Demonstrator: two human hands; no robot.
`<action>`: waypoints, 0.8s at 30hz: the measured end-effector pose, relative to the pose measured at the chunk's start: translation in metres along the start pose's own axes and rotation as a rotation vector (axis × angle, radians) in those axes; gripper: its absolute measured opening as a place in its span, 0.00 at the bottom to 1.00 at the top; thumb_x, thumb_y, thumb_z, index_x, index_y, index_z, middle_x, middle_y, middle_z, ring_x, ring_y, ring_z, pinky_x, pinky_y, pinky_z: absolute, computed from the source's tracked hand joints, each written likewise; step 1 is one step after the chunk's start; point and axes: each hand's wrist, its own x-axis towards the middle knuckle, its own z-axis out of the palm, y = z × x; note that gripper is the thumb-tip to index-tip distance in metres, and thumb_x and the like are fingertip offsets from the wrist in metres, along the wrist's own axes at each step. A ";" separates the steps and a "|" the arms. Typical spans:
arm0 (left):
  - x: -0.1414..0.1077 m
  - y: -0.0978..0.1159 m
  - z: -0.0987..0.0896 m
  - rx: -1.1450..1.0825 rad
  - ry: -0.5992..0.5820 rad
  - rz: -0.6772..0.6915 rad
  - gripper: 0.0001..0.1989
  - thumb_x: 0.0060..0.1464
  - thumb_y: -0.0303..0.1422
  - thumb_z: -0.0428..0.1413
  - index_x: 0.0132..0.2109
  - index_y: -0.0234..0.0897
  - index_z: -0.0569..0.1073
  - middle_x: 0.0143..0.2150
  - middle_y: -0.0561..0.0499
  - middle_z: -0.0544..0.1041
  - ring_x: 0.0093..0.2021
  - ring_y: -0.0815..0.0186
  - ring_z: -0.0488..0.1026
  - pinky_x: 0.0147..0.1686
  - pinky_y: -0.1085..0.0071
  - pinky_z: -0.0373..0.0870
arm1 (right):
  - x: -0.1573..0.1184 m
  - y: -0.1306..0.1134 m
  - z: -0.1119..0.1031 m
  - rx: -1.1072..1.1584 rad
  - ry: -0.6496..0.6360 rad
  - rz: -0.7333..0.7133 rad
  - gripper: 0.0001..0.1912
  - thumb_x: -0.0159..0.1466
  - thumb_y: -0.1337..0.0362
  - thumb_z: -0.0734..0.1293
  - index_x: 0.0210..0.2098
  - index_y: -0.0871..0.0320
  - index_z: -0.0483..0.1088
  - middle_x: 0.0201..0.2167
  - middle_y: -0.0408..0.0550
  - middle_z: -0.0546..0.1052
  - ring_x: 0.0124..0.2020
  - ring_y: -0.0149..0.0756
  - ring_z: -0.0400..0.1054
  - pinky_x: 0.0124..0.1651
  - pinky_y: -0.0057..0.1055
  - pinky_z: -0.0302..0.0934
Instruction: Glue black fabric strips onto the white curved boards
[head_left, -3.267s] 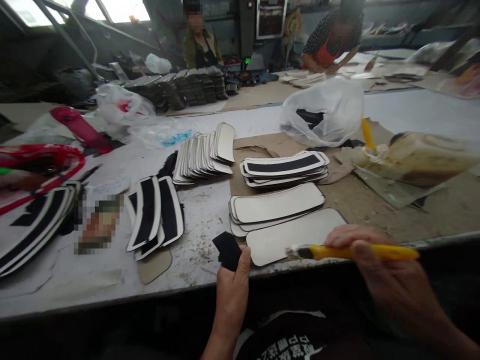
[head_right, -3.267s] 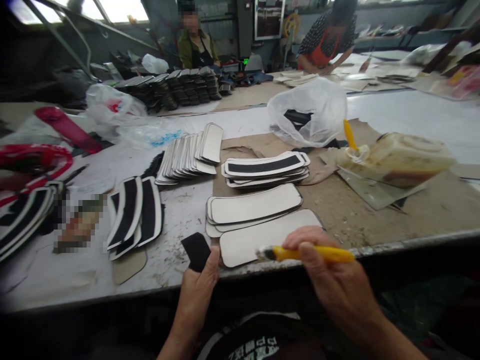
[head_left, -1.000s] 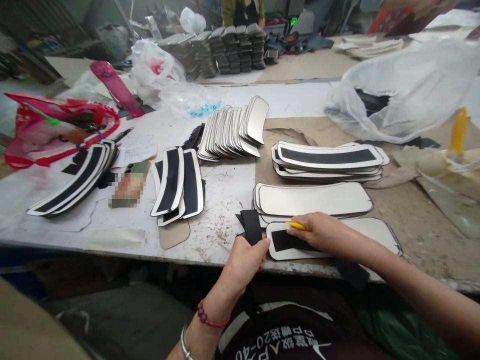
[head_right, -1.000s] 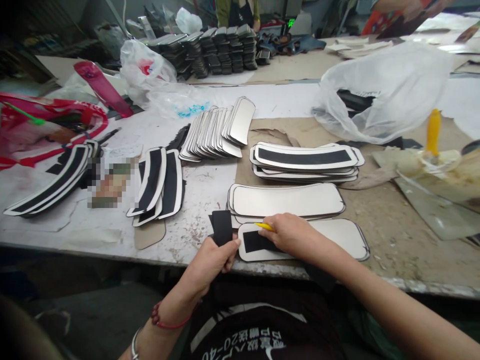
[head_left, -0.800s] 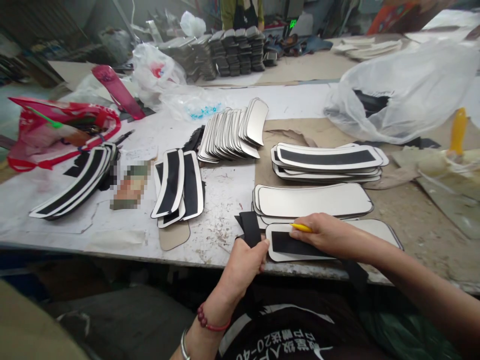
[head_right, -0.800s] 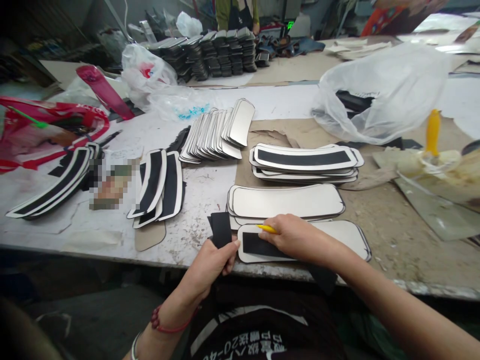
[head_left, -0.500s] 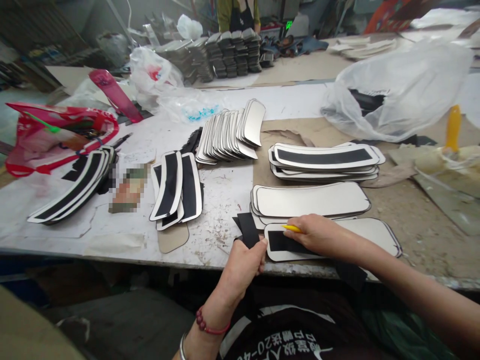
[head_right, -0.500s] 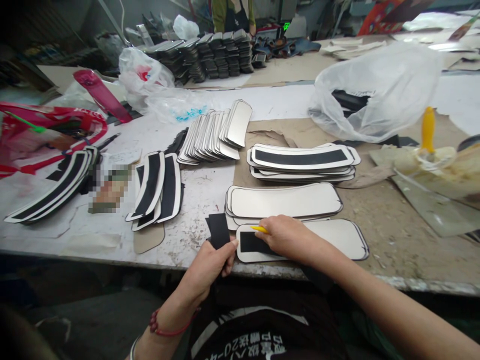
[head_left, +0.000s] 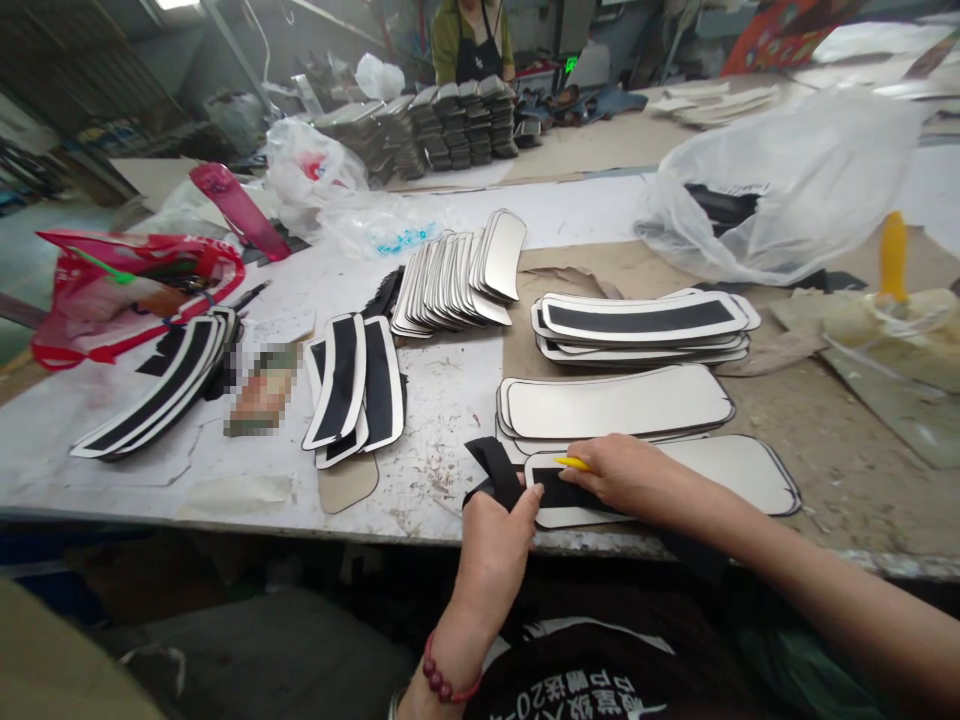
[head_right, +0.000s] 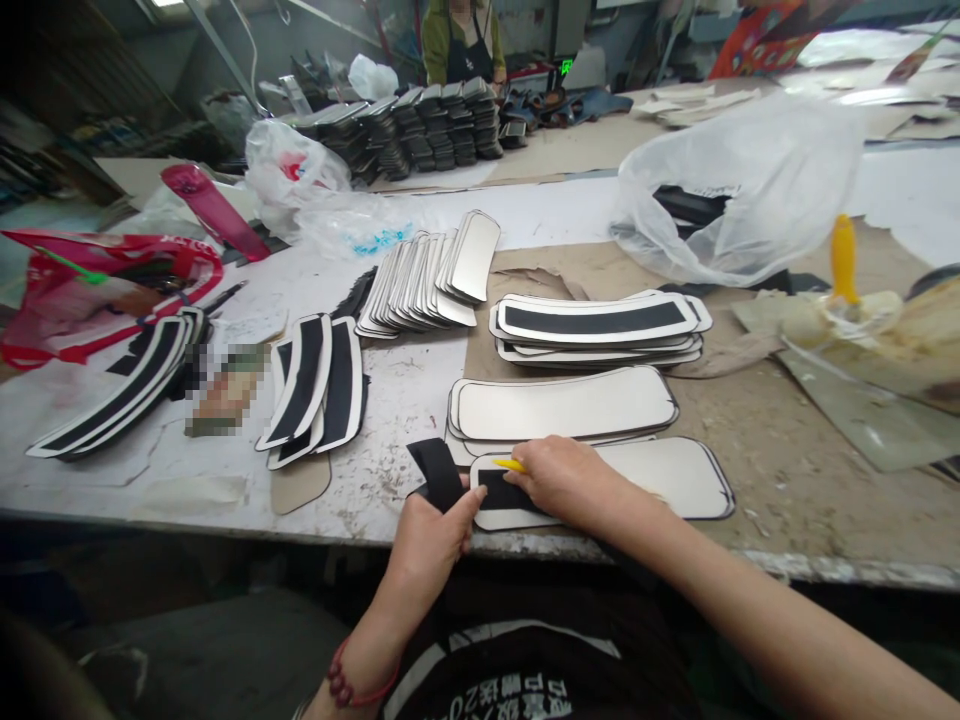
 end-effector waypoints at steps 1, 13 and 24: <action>-0.001 -0.001 0.001 0.005 0.037 0.016 0.09 0.49 0.36 0.56 0.28 0.35 0.74 0.14 0.56 0.66 0.17 0.68 0.62 0.20 0.73 0.59 | 0.000 0.000 0.001 -0.001 -0.001 0.006 0.14 0.66 0.58 0.59 0.34 0.57 0.74 0.31 0.54 0.80 0.33 0.42 0.74 0.31 0.30 0.55; -0.011 0.009 0.010 0.010 0.183 0.012 0.13 0.45 0.39 0.58 0.26 0.30 0.76 0.24 0.46 0.76 0.26 0.62 0.70 0.29 0.69 0.66 | -0.001 0.004 0.005 0.038 0.018 -0.010 0.12 0.66 0.59 0.61 0.35 0.56 0.74 0.33 0.52 0.80 0.35 0.42 0.74 0.33 0.30 0.56; -0.003 0.007 0.005 -0.049 0.074 0.040 0.11 0.44 0.35 0.59 0.29 0.28 0.79 0.26 0.46 0.78 0.28 0.61 0.72 0.32 0.68 0.69 | -0.012 0.001 0.001 0.033 0.023 -0.015 0.11 0.64 0.59 0.62 0.36 0.58 0.73 0.33 0.56 0.79 0.36 0.46 0.74 0.33 0.31 0.57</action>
